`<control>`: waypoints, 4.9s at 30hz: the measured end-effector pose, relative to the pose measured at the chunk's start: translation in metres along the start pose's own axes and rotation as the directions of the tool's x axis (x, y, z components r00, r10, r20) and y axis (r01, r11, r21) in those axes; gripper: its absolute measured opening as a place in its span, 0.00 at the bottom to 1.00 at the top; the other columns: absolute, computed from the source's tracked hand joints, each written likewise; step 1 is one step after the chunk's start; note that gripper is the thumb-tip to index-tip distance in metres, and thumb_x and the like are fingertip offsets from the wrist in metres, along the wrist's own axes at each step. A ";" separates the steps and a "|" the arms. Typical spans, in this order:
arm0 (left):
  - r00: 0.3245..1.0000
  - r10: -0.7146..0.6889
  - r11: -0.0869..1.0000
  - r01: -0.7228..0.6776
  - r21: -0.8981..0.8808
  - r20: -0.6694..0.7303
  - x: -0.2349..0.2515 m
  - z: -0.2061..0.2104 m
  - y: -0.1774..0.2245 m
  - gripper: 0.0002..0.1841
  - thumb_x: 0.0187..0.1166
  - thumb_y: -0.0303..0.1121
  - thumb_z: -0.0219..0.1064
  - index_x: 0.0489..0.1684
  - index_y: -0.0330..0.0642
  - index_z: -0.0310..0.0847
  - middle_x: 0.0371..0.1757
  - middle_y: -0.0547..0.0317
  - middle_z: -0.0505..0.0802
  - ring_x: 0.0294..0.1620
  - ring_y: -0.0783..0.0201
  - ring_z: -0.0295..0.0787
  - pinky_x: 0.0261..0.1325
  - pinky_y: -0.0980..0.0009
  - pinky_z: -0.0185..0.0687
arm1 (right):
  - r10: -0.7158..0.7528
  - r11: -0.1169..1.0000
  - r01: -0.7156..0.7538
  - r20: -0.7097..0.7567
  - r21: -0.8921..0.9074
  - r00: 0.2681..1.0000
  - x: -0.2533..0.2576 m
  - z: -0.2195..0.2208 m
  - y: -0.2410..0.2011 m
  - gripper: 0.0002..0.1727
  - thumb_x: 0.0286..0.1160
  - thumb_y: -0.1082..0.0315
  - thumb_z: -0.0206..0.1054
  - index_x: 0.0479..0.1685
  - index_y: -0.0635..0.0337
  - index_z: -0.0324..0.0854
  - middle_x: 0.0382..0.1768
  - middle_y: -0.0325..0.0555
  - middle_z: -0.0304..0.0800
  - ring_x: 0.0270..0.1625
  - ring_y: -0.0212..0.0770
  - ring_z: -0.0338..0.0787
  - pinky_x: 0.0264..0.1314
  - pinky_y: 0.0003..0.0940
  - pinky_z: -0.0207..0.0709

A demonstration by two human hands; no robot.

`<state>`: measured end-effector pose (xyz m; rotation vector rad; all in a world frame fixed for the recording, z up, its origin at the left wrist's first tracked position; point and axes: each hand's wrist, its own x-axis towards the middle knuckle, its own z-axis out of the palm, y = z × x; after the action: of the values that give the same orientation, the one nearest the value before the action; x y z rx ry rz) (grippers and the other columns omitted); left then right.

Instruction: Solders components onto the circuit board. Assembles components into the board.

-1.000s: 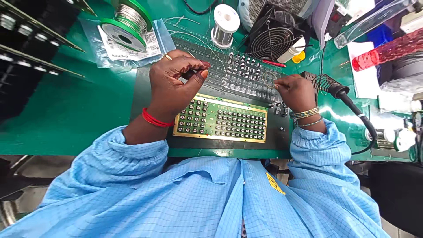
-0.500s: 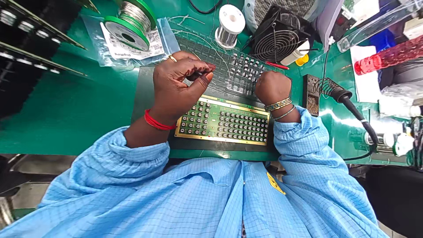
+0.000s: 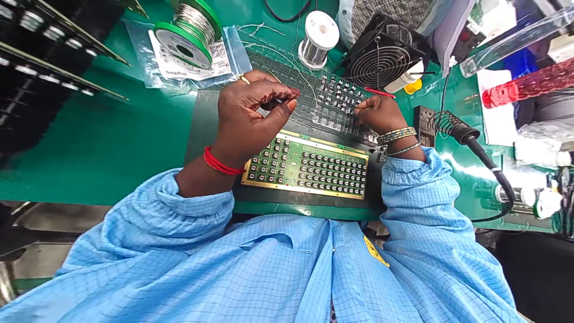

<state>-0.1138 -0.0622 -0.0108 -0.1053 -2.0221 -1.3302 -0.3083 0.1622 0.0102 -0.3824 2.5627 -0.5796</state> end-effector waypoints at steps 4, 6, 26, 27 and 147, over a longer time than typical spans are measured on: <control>1.000 -0.006 1.000 0.006 0.012 0.009 0.000 0.001 0.001 0.09 0.79 0.27 0.67 0.43 0.27 0.89 0.47 0.50 0.90 0.44 0.79 0.86 0.51 0.84 0.82 | -0.019 0.999 0.019 -0.021 -0.028 1.000 0.000 0.001 0.002 0.12 0.80 0.63 0.67 0.51 0.62 0.88 0.40 0.52 0.92 0.40 0.48 0.90 0.50 0.56 0.80; 1.000 -0.012 1.000 0.011 0.015 0.009 0.000 0.001 0.001 0.09 0.79 0.27 0.67 0.44 0.27 0.89 0.48 0.50 0.90 0.44 0.80 0.86 0.52 0.84 0.82 | -0.034 0.997 0.031 -0.030 -0.075 0.999 -0.002 0.001 0.000 0.12 0.79 0.62 0.67 0.49 0.62 0.89 0.39 0.52 0.93 0.41 0.50 0.90 0.50 0.58 0.79; 0.999 -0.018 0.999 0.017 0.030 0.043 0.000 -0.001 -0.002 0.10 0.80 0.29 0.68 0.46 0.28 0.88 0.51 0.54 0.88 0.45 0.82 0.84 0.51 0.85 0.81 | 0.029 0.969 -0.057 -0.117 -0.242 0.993 -0.096 -0.032 0.079 0.13 0.85 0.64 0.61 0.51 0.60 0.89 0.39 0.55 0.94 0.45 0.58 0.92 0.51 0.69 0.77; 0.999 -0.016 0.999 0.014 0.032 0.046 0.000 -0.001 -0.002 0.10 0.80 0.29 0.68 0.46 0.28 0.88 0.52 0.54 0.88 0.46 0.82 0.84 0.52 0.85 0.81 | 0.025 0.972 -0.056 -0.135 -0.229 0.991 -0.097 -0.031 0.081 0.14 0.87 0.64 0.60 0.52 0.60 0.90 0.41 0.55 0.95 0.46 0.57 0.92 0.53 0.68 0.77; 1.000 -0.003 1.000 0.003 0.021 0.007 -0.001 -0.001 0.003 0.09 0.78 0.26 0.68 0.44 0.26 0.88 0.50 0.52 0.89 0.46 0.81 0.85 0.53 0.86 0.82 | -0.247 0.741 0.223 0.051 -0.634 0.968 0.023 -0.021 -0.036 0.19 0.74 0.57 0.64 0.34 0.68 0.84 0.45 0.69 0.90 0.55 0.71 0.89 0.47 0.72 0.72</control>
<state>-0.1115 -0.0615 -0.0088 -0.0978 -2.0428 -1.3117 -0.3328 0.1288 0.0343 -0.9448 2.7021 0.2474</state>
